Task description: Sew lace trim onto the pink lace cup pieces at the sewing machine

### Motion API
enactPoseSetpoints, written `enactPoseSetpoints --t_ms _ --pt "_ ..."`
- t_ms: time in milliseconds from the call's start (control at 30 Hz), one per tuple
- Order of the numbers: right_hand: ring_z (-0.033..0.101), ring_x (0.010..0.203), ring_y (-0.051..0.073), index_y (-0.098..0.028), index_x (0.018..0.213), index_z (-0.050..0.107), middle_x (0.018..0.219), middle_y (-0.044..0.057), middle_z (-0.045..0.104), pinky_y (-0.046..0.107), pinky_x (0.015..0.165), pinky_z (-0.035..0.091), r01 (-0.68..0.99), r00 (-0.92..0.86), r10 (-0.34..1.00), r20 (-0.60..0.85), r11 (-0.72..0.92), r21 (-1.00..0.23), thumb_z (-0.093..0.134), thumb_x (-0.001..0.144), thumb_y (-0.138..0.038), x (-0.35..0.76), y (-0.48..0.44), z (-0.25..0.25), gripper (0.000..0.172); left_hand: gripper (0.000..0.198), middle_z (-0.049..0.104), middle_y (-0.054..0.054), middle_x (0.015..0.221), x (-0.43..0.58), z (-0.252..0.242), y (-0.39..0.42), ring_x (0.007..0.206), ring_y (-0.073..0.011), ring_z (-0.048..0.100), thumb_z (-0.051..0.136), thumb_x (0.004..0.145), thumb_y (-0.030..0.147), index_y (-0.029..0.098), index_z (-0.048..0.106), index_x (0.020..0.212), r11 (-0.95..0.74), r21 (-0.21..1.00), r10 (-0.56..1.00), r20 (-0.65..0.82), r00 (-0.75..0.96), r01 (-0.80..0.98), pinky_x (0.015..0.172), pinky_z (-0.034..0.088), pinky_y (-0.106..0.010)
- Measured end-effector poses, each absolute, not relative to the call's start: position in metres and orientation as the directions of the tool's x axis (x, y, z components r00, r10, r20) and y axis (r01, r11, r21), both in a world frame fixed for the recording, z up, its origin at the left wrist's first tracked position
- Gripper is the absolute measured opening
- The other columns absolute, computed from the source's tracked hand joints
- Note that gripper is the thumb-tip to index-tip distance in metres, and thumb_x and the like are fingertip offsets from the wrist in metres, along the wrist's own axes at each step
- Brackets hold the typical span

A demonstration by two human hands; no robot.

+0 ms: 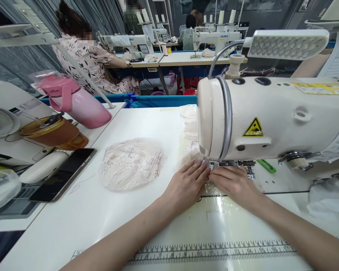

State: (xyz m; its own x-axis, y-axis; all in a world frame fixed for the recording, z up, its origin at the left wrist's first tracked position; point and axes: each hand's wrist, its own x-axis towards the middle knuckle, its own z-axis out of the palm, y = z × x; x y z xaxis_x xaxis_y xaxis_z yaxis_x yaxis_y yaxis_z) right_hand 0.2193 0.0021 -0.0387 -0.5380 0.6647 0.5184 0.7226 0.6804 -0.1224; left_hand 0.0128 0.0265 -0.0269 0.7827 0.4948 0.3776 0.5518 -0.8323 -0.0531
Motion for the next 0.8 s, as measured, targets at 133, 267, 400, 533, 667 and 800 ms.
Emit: enactPoseSetpoints --t_ms 133,267,400,533,667,800 --pt "0.062 0.088 0.013 -0.020 0.100 0.063 0.098 0.000 0.069 0.026 0.073 0.045 0.734 -0.523 0.663 0.535 0.669 -0.111 0.051 0.089 -0.008 0.220 0.003 -0.041 0.021 0.035 0.059 -0.011 0.128 0.016 -0.029 0.025 0.120 -0.0234 0.055 0.042 0.093 0.018 0.009 0.057 0.122 -0.819 -0.064 0.509 0.378 0.773 0.571 0.107 0.042 -0.040" --pt "0.064 0.093 0.014 -0.022 0.105 0.064 0.105 0.003 0.069 0.026 0.077 0.049 0.734 -0.520 0.677 0.521 0.666 -0.132 0.050 0.090 -0.010 0.224 0.005 -0.044 0.024 0.036 0.058 -0.010 0.130 0.018 -0.027 0.024 0.120 -0.0241 0.055 0.043 0.092 0.019 0.009 0.057 0.123 -0.812 -0.054 0.528 0.357 0.771 0.581 0.106 0.042 -0.041" --pt "0.065 0.090 0.015 -0.025 0.106 0.066 0.105 0.003 0.069 0.029 0.079 0.052 0.747 -0.467 0.719 0.515 0.632 -0.206 0.049 0.091 -0.015 0.229 0.005 -0.047 0.025 0.036 0.059 -0.011 0.129 0.018 -0.026 0.022 0.120 -0.0246 0.056 0.042 0.093 0.021 0.009 0.057 0.123 -0.809 -0.039 0.533 0.372 0.760 0.587 0.106 0.042 -0.042" --pt "0.066 0.086 0.016 -0.024 0.099 0.068 0.100 0.003 0.070 0.031 0.074 0.055 0.763 -0.405 0.738 0.539 0.598 -0.245 0.046 0.094 -0.023 0.231 0.006 -0.048 0.022 0.037 0.060 -0.011 0.127 0.019 -0.026 0.021 0.121 -0.0247 0.055 0.041 0.092 0.023 0.009 0.057 0.123 -0.812 -0.036 0.525 0.390 0.757 0.582 0.107 0.042 -0.042" --pt "0.067 0.080 0.017 -0.026 0.095 0.069 0.089 0.001 0.072 0.033 0.072 0.053 0.769 -0.397 0.759 0.516 0.582 -0.264 0.050 0.093 -0.026 0.231 0.008 -0.040 0.019 0.038 0.061 -0.013 0.126 0.019 -0.026 0.021 0.120 -0.0257 0.055 0.042 0.092 0.022 0.007 0.057 0.123 -0.820 -0.043 0.511 0.397 0.762 0.571 0.106 0.042 -0.042" --pt "0.068 0.081 0.019 -0.031 0.096 0.070 0.089 0.001 0.072 0.036 0.072 0.052 0.778 -0.375 0.781 0.499 0.558 -0.289 0.048 0.094 -0.022 0.230 0.007 -0.023 0.024 0.036 0.061 -0.014 0.126 0.019 -0.024 0.021 0.120 -0.0263 0.056 0.043 0.092 0.023 0.008 0.057 0.123 -0.818 -0.021 0.525 0.381 0.761 0.575 0.104 0.044 -0.042"
